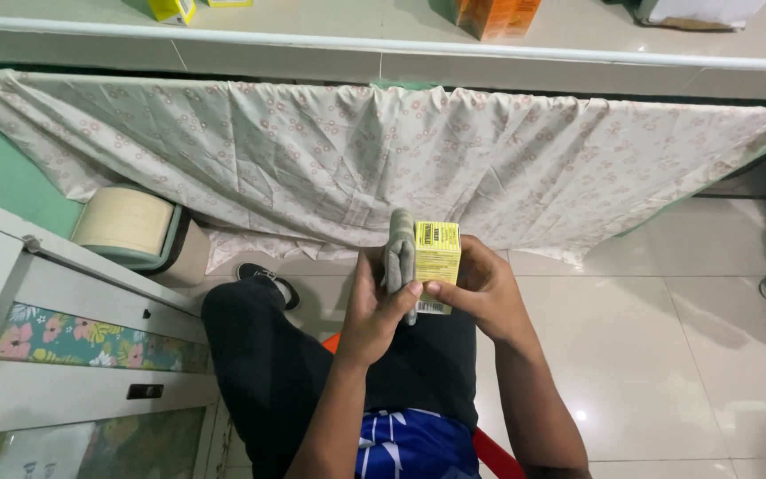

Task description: The person sits on a low stool and wipes a yellow medicine box with a gray cloth. They rotate the box to clean multiple sides, then place it back on a shelf. The person repeats this process with a second yellow box, wiping it thoroughly before returning it to the shelf.

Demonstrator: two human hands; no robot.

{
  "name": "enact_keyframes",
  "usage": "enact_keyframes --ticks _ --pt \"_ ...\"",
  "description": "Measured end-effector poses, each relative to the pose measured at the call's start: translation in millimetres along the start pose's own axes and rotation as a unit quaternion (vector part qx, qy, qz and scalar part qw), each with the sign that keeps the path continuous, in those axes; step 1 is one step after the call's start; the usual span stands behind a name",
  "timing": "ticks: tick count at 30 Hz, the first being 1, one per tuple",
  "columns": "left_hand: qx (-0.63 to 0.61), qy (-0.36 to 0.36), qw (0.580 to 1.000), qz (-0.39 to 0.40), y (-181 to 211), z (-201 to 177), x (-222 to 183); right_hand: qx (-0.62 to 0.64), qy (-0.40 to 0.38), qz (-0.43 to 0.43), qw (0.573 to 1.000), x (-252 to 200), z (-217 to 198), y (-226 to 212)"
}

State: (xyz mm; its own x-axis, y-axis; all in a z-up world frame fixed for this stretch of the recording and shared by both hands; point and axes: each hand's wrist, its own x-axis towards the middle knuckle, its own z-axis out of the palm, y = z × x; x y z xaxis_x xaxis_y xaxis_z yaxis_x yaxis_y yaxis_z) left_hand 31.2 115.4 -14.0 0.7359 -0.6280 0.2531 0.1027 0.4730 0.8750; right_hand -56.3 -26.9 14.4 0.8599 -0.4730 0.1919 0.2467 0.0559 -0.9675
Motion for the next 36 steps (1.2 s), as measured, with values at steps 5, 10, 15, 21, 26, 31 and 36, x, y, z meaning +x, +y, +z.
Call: enact_keyframes --ticks 5,10,15,21,26,31,36 --pt "0.0 -0.005 1.0 -0.001 10 5 -3 0.023 -0.003 -0.002 1.0 -1 1 -1" --pt "-0.004 -0.022 0.999 0.033 14 4 0 0.005 -0.006 0.006 1.0 -1 -7 5" --pt "-0.017 -0.035 0.999 0.037 22 6 2 0.024 -0.005 0.003 1.0 -4 -6 2" --pt "0.002 -0.035 0.999 0.031 22 10 0 0.039 -0.009 0.001 0.999 -3 -10 5" --pt "0.016 -0.031 0.999 0.035 35 18 0 0.021 -0.013 0.008 1.0 -2 -8 0" --pt "0.008 -0.042 0.998 0.042 40 21 -1 0.047 -0.011 0.009 0.999 -2 -12 8" --pt "0.01 -0.042 0.998 0.044 40 22 1 0.029 -0.005 0.003 1.0 -1 -9 3"
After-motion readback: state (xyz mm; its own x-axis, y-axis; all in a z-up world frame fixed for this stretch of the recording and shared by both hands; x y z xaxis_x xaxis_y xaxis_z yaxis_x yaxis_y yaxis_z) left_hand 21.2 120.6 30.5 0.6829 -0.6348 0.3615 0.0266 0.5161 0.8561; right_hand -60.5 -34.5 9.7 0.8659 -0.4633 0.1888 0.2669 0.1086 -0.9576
